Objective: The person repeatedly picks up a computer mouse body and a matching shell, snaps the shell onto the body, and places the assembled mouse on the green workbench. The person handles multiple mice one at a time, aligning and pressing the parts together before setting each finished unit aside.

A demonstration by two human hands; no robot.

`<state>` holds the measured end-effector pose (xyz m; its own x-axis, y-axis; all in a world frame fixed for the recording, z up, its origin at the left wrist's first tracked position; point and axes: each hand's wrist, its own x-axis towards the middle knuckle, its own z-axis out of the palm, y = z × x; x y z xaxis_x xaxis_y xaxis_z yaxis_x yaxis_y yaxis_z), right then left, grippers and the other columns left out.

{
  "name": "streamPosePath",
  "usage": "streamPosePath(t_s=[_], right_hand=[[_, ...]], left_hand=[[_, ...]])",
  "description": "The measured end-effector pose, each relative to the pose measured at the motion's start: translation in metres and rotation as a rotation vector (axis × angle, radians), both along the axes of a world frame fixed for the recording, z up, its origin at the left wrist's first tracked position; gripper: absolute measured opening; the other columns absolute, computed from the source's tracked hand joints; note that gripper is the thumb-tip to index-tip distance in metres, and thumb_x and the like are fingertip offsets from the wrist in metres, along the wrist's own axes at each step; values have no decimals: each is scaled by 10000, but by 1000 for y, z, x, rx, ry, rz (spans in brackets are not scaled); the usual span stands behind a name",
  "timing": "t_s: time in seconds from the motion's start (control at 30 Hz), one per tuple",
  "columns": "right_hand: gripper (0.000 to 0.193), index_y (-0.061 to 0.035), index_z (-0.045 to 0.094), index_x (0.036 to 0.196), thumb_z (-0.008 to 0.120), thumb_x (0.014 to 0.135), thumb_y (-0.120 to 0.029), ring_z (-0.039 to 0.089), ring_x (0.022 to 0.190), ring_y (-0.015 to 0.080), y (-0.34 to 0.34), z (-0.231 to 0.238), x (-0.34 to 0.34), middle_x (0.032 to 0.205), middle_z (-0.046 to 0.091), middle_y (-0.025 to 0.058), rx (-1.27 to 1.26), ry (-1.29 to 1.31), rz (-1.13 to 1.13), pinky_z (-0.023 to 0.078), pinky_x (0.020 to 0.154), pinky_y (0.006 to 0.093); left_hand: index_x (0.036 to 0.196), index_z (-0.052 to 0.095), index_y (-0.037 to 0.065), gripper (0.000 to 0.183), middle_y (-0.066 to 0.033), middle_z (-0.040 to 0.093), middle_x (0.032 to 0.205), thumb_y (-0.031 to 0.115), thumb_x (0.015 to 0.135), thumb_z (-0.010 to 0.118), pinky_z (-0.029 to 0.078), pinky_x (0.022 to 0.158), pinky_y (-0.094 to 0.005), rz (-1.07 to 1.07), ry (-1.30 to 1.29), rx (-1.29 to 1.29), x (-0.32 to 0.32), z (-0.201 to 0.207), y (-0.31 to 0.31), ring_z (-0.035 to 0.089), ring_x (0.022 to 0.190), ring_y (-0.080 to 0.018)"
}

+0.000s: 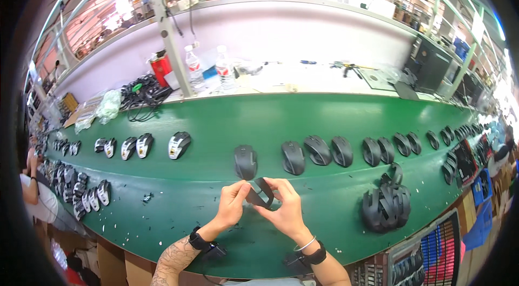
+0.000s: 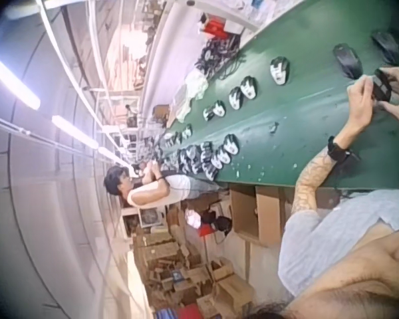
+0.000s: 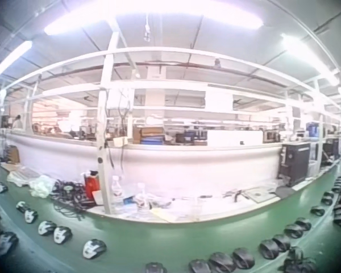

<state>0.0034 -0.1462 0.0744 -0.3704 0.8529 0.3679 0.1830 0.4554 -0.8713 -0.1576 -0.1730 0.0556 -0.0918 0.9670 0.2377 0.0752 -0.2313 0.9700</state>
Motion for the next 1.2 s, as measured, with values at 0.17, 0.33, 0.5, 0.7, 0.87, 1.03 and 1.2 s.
streamPosePath(t_s=[0.17,0.33,0.5,0.7,0.87,1.03,1.2], right_hand=[[573,-29,556,1201,777,673,-24,589,1038,193,-4,-12,-19,1119,572,86,-46,118,27,520,892,346],[475,-71,617,1150,755,700,-12,608,1017,295,4,-26,-9,1173,537,151,354,-85,-111,521,875,361],[382,-57,649,1090,743,723,-11,593,1056,314,2,-41,-12,1211,505,169,297,-26,-36,516,890,379],[334,-26,666,1026,748,702,-8,593,1042,300,3,-48,-11,1183,529,150,332,-44,-91,514,877,372],[360,-54,680,986,787,642,-63,614,870,232,-2,-45,-10,1130,574,127,306,-27,-138,539,738,324],[577,-89,618,1189,800,642,-82,598,820,210,-12,-38,-15,1165,574,121,225,-66,6,527,744,323],[679,-5,544,1255,833,664,-172,600,1046,301,-30,-38,-24,1183,593,169,217,-10,-22,494,883,363]], left_hand=[[824,598,-20,308,-15,597,725,217,981,479,441,662,-264,-103,-51,-151,-32,-4,3,523,704,-73],[1121,574,10,427,-174,590,1111,283,807,666,362,965,-435,646,664,162,-130,-24,58,510,1077,-348],[1362,266,-85,957,-282,299,1420,366,689,775,139,1135,-469,1017,889,-442,-239,-80,86,96,1389,-423],[1090,411,-27,780,-213,521,1159,291,544,869,441,904,-398,869,703,-387,-212,-39,81,521,1073,-349],[1095,477,50,548,-82,581,1011,359,744,763,480,776,-348,642,-212,-276,-134,-45,49,579,866,-197],[1139,555,92,349,-40,631,1036,374,935,533,507,812,-378,217,-913,-378,-71,-32,-7,619,930,-180],[1146,535,81,313,-56,595,1101,327,954,501,485,876,-398,299,-696,-303,-30,-23,-23,595,996,-177]])
